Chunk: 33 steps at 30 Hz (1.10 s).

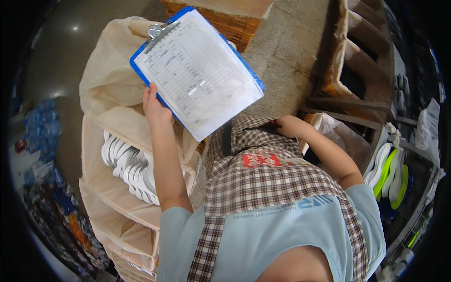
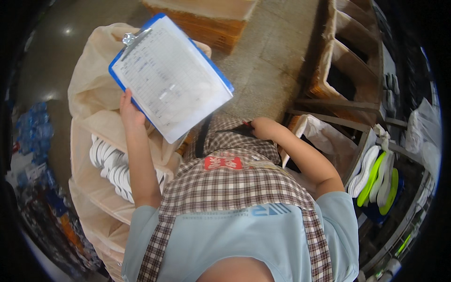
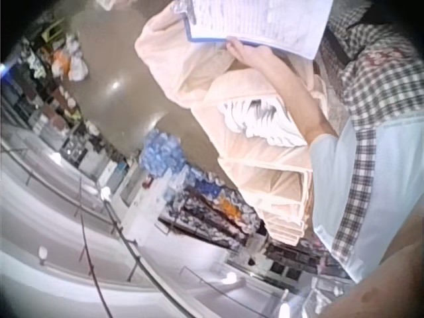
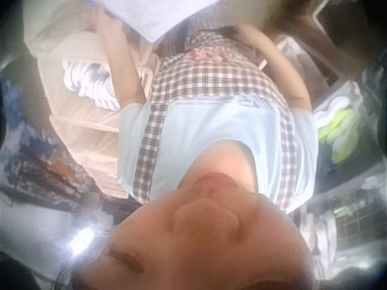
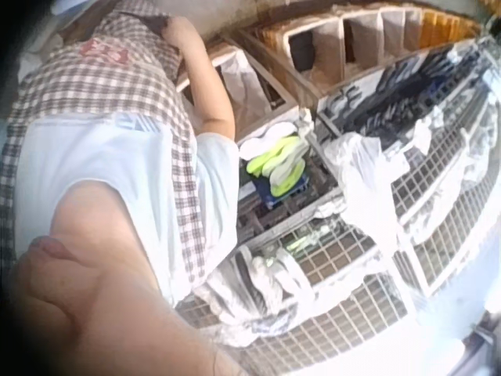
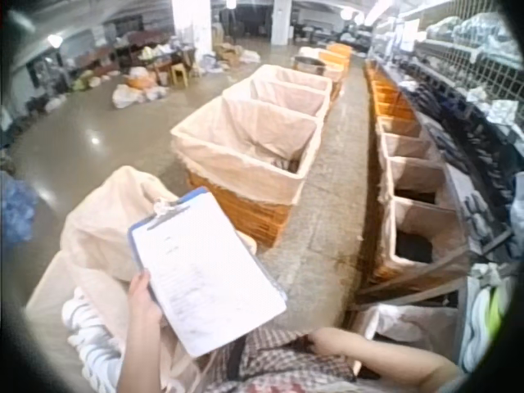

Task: The person picks up white and black slipper soles, turns them over to inspect the bottom, and places them on a table. They then write on a clipboard with a pen before continuing to pick up and stack gray and black slipper soles on the table.

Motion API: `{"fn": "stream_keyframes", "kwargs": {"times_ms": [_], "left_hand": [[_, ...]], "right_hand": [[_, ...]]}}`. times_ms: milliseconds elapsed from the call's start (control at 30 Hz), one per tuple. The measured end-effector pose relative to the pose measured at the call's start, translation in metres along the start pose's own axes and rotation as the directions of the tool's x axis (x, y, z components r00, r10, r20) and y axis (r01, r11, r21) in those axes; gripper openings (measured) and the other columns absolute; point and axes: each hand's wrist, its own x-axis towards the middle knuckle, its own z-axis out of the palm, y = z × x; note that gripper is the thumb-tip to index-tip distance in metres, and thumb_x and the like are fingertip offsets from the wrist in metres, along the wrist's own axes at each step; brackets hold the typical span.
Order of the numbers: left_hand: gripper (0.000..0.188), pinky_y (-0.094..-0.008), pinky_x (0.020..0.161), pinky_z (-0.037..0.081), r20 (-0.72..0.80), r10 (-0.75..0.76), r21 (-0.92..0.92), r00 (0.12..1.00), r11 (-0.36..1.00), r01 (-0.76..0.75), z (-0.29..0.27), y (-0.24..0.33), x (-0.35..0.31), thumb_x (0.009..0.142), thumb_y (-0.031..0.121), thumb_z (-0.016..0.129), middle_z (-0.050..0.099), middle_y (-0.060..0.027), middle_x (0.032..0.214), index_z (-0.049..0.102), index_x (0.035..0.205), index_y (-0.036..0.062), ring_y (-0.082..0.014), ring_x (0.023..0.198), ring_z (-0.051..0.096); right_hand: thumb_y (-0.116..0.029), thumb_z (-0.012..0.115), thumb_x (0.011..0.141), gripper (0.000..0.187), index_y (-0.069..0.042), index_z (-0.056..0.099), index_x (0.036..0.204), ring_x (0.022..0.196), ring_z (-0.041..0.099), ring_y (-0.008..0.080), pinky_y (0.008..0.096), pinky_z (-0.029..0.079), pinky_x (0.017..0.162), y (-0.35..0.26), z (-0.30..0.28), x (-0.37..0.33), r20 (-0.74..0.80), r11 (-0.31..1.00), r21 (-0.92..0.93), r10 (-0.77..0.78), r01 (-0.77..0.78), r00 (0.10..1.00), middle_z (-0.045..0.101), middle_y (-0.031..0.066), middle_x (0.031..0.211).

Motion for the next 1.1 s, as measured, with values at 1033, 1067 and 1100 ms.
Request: {"fn": "stream_keyframes", "kwargs": {"times_ms": [1033, 1067, 1100], "left_hand": [[0.022, -0.0361, 0.082, 0.051, -0.186, -0.124, -0.045, 0.975, 0.992, 0.117, 0.034, -0.088, 0.124, 0.094, 0.014, 0.053, 0.060, -0.0144, 0.108, 0.052, 0.110, -0.0016, -0.0231, 0.096, 0.060], [0.023, -0.0344, 0.082, 0.051, -0.148, -0.118, -0.037, 0.982, 0.993, 0.114, 0.034, -0.089, 0.122, 0.095, 0.016, 0.052, 0.060, -0.0127, 0.107, 0.052, 0.110, -0.0015, -0.0210, 0.095, 0.060], [0.024, -0.0326, 0.082, 0.050, -0.129, -0.139, -0.029, 0.982, 0.990, 0.137, 0.034, -0.088, 0.117, 0.095, 0.018, 0.051, 0.060, -0.0110, 0.107, 0.052, 0.110, -0.0014, -0.0189, 0.094, 0.060]], "right_hand": [[-0.016, 0.051, 0.095, 0.019, -0.002, 0.056, 0.083, 0.083, 0.062, 0.0188, 0.0314, 0.046, 0.081, -0.058, -0.176, 0.185, -0.678, 0.654, 0.391, -0.271, 0.647, 0.683, 0.064, 0.0118, 0.091], [-0.014, 0.063, 0.087, 0.014, -0.004, 0.054, 0.089, 0.099, 0.060, 0.0260, 0.0366, 0.042, 0.091, -0.048, -0.187, 0.191, -0.665, 0.752, 0.182, -0.380, 0.633, 0.643, 0.062, 0.0174, 0.107], [-0.015, 0.069, 0.081, 0.023, -0.005, 0.052, 0.093, 0.110, 0.053, 0.0301, 0.0398, 0.037, 0.097, -0.039, -0.195, 0.195, -0.640, 0.774, 0.020, -0.476, 0.633, 0.603, 0.057, 0.0182, 0.117]]}}
